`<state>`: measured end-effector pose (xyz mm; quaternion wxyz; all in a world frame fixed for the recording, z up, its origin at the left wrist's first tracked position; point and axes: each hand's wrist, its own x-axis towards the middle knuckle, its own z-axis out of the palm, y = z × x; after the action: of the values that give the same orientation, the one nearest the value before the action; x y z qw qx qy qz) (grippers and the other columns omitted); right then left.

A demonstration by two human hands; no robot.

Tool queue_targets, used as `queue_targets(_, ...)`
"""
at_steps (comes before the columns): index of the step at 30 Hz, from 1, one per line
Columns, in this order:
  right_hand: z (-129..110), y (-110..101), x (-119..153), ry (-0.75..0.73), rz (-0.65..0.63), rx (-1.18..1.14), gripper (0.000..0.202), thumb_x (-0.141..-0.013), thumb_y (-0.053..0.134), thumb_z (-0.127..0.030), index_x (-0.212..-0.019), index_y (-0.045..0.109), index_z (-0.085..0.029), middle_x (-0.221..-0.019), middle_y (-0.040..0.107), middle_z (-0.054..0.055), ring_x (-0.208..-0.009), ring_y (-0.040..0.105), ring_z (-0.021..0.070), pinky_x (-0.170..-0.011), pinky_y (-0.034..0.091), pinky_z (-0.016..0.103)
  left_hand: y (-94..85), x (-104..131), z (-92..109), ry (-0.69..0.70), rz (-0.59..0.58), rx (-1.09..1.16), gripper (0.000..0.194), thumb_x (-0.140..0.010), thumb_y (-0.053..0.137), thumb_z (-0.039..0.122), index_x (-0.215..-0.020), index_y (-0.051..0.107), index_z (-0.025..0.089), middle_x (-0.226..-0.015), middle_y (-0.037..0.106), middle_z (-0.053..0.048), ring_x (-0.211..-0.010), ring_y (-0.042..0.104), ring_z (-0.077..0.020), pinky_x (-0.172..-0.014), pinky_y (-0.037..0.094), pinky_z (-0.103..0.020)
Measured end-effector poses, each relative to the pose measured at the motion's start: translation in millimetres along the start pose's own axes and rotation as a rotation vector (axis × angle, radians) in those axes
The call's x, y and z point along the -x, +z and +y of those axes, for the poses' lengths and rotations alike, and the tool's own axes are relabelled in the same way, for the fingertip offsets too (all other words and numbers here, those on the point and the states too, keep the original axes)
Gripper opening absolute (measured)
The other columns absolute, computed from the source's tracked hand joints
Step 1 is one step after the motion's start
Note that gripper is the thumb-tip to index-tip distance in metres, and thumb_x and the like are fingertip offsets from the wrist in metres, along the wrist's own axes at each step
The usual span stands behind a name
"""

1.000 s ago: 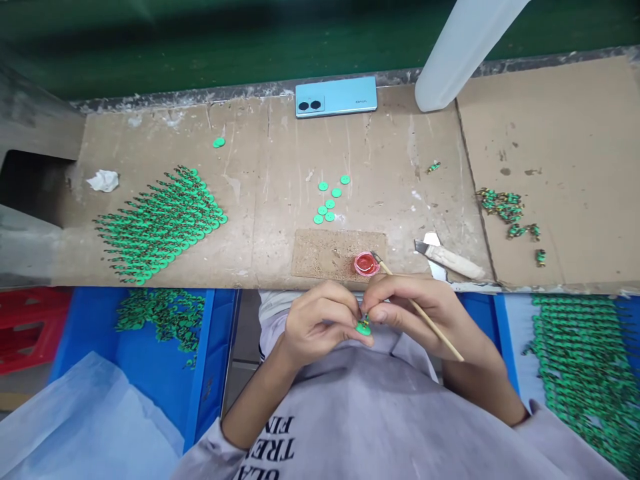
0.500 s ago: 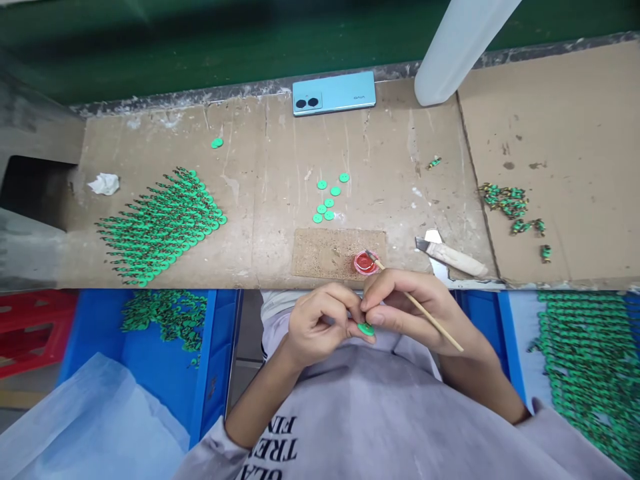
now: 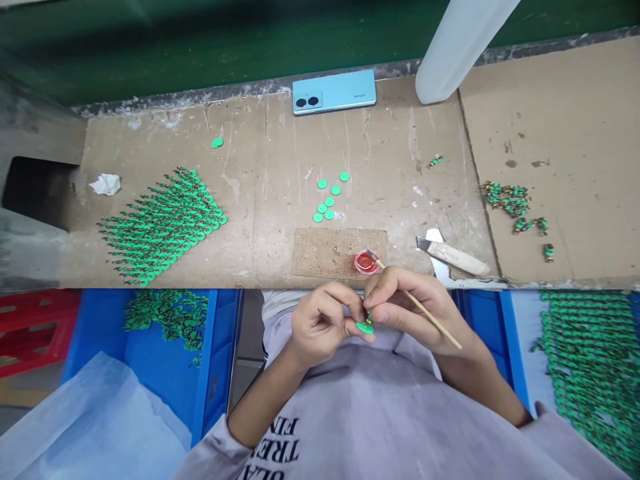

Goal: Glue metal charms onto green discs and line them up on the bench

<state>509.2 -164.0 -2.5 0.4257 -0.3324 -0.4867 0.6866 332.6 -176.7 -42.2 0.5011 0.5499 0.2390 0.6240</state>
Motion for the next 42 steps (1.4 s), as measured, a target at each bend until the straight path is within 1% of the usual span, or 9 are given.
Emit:
queue_targets(7, 0.9, -2.2, 0.2, 0.014, -0.030, -0.026, 0.007, -0.096, 0.078, -0.027, -0.091, 0.074, -0.024, -0.083, 0.075, 0.000, -0.073, 0.068, 0.0127, -0.066, 0.054, 0.022, 2.2, 2.5, -0.8, -0.007, -0.005, 0.014, 0.038, -0.090, 0.081, 0.017, -0.076, 0.046, 0.019, -0.085, 0.067, 0.003, -0.074, 0.069, -0.0086, -0.067, 0.059, -0.018)
queue_targets(12, -0.5, -1.0, 0.2, 0.042, -0.025, -0.057, 0.006, -0.096, 0.078, -0.026, -0.091, 0.074, -0.023, -0.083, 0.074, 0.000, -0.073, 0.068, 0.0121, -0.066, 0.053, 0.021, 3.1, 1.2, 0.6, -0.025, -0.018, 0.018, 0.042, -0.084, 0.087, 0.016, -0.078, 0.045, 0.020, -0.084, 0.066, 0.004, -0.073, 0.067, -0.0077, -0.068, 0.058, -0.017)
queue_targets(17, -4.8, -0.4, 1.0, 0.069, -0.026, -0.044, 0.013, -0.094, 0.079, -0.030, -0.087, 0.073, -0.021, -0.077, 0.071, 0.001, -0.067, 0.064, 0.0132, -0.061, 0.050, 0.024, 2.8, 0.2, 1.8, -0.027, -0.038, 0.001, 0.042, -0.085, 0.087, 0.020, -0.078, 0.045, 0.019, -0.084, 0.065, 0.004, -0.073, 0.067, -0.0079, -0.068, 0.057, -0.018)
queue_targets(25, -7.5, 0.6, -0.2, 0.046, -0.060, 0.000, 0.014, -0.096, 0.077, -0.032, -0.089, 0.071, -0.022, -0.076, 0.072, 0.001, -0.068, 0.066, 0.0152, -0.062, 0.052, 0.027, -1.9, 0.4, 4.5, 0.006, -0.076, -0.061, 0.033, -0.093, 0.076, 0.014, -0.077, 0.047, 0.019, -0.084, 0.066, 0.001, -0.073, 0.067, -0.0103, -0.067, 0.056, -0.021)
queue_targets(28, -5.8, 1.5, 1.5, 0.055, -0.040, 0.017, 0.015, -0.095, 0.078, -0.034, -0.093, 0.070, -0.022, -0.076, 0.071, 0.001, -0.068, 0.065, 0.0150, -0.061, 0.051, 0.027, -2.4, 0.1, 5.8, 0.027, -0.089, -0.084, 0.033, -0.093, 0.076, 0.016, -0.076, 0.048, 0.019, -0.084, 0.067, 0.000, -0.072, 0.068, -0.0112, -0.065, 0.057, -0.022)
queue_targets(31, -5.2, 2.7, 3.2, 0.088, -0.017, -0.027, 0.015, -0.094, 0.080, -0.032, -0.098, 0.068, -0.023, -0.073, 0.068, -0.002, -0.064, 0.064, 0.0132, -0.057, 0.048, 0.024, -1.7, -0.6, 7.1, 0.036, -0.102, -0.090, 0.034, -0.093, 0.075, 0.011, -0.075, 0.047, 0.019, -0.085, 0.066, 0.000, -0.074, 0.068, -0.0114, -0.067, 0.058, -0.023)
queue_targets(35, -5.2, 2.4, 4.0, 0.072, 0.043, 0.006, 0.020, -0.090, 0.085, -0.032, -0.088, 0.067, -0.022, -0.074, 0.066, -0.002, -0.063, 0.060, 0.0118, -0.055, 0.047, 0.023, -0.7, -2.6, 8.2, 0.063, -0.126, -0.127, 0.038, -0.090, 0.075, 0.005, -0.074, 0.044, 0.019, -0.085, 0.066, 0.000, -0.074, 0.066, -0.0110, -0.066, 0.056, -0.022)
queue_targets(39, -4.3, 0.8, 3.6, 0.070, 0.014, -0.001, 0.022, -0.090, 0.084, -0.034, -0.087, 0.066, -0.022, -0.076, 0.070, -0.001, -0.065, 0.065, 0.0131, -0.057, 0.051, 0.023, -0.2, -3.2, 8.1, 0.094, -0.144, -0.158, 0.039, -0.090, 0.072, 0.002, -0.073, 0.042, 0.019, -0.083, 0.067, 0.001, -0.073, 0.065, -0.0108, -0.064, 0.055, -0.023)
queue_targets(42, -3.0, 0.5, 3.0, 0.069, -0.002, -0.011, 0.021, -0.090, 0.084, -0.033, -0.086, 0.066, -0.023, -0.075, 0.070, -0.001, -0.065, 0.065, 0.0132, -0.056, 0.052, 0.023, 0.1, -2.2, 8.4, 0.084, -0.138, -0.154, 0.040, -0.090, 0.072, 0.002, -0.072, 0.041, 0.020, -0.082, 0.068, 0.000, -0.071, 0.065, -0.0110, -0.063, 0.054, -0.023)
